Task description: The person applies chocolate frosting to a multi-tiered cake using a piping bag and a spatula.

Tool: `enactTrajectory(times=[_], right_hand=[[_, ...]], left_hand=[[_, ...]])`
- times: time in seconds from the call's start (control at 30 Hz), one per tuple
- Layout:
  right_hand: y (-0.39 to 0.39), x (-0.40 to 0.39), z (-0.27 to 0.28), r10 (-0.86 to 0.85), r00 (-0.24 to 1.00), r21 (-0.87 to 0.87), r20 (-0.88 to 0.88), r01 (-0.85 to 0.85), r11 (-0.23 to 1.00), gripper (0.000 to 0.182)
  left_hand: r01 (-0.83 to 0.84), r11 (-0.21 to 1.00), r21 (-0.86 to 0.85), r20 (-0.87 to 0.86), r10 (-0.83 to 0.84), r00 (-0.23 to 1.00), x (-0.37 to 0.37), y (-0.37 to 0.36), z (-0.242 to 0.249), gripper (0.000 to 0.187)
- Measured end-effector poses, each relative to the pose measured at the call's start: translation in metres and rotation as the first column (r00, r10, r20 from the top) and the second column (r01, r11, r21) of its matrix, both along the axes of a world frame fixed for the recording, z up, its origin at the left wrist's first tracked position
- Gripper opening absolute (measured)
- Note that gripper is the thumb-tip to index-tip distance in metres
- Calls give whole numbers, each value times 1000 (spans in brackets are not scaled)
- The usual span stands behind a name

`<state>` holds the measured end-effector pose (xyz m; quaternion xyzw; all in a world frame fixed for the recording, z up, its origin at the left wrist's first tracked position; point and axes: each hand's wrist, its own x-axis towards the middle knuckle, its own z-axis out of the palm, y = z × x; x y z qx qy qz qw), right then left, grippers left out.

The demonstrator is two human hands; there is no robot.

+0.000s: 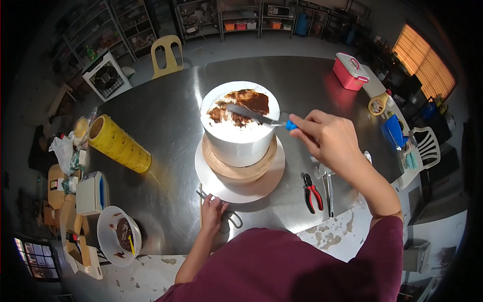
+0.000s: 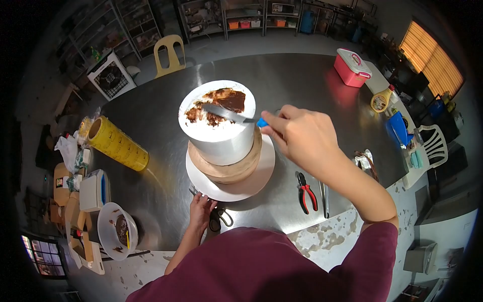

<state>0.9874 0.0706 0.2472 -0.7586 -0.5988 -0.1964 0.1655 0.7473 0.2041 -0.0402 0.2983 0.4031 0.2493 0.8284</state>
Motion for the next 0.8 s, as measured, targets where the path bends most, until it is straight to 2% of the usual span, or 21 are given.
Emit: enactTrajectory(times=[0.1,0.2,0.3,0.37,0.5,0.7,0.73,0.8], right_hand=[[-4,-10,4,58,997,-35,-53,-60,998,22],[-5,-4,6,45,998,19,-46,-45,999,23],[-4,13,4,-91,996,32,5,91,995,22],[-4,23,0,-179,984,-4,1,179,984,21],[-9,15,-5,-130,992,8,-1,130,991,21],[-17,-11,-4,4,994,3,-108,-4,1000,21],[-17,-10,-3,33,996,25,-86,-31,999,20],[-15,-2,-2,-23,1000,73,-9,24,997,20]], left_hand=[[-27,999,29,-23,27,999,1,-5,-8,30],[-18,999,44,-35,19,999,3,-8,-7,31],[13,1000,26,-27,-12,1000,5,-11,5,57],[25,999,25,-27,-24,999,4,-13,8,56],[47,998,37,-63,-44,997,5,-18,11,39],[118,993,22,-49,-117,992,8,-26,2,42],[148,989,15,-38,-147,988,9,-27,5,42],[206,978,3,-16,-206,978,11,-27,12,40]])
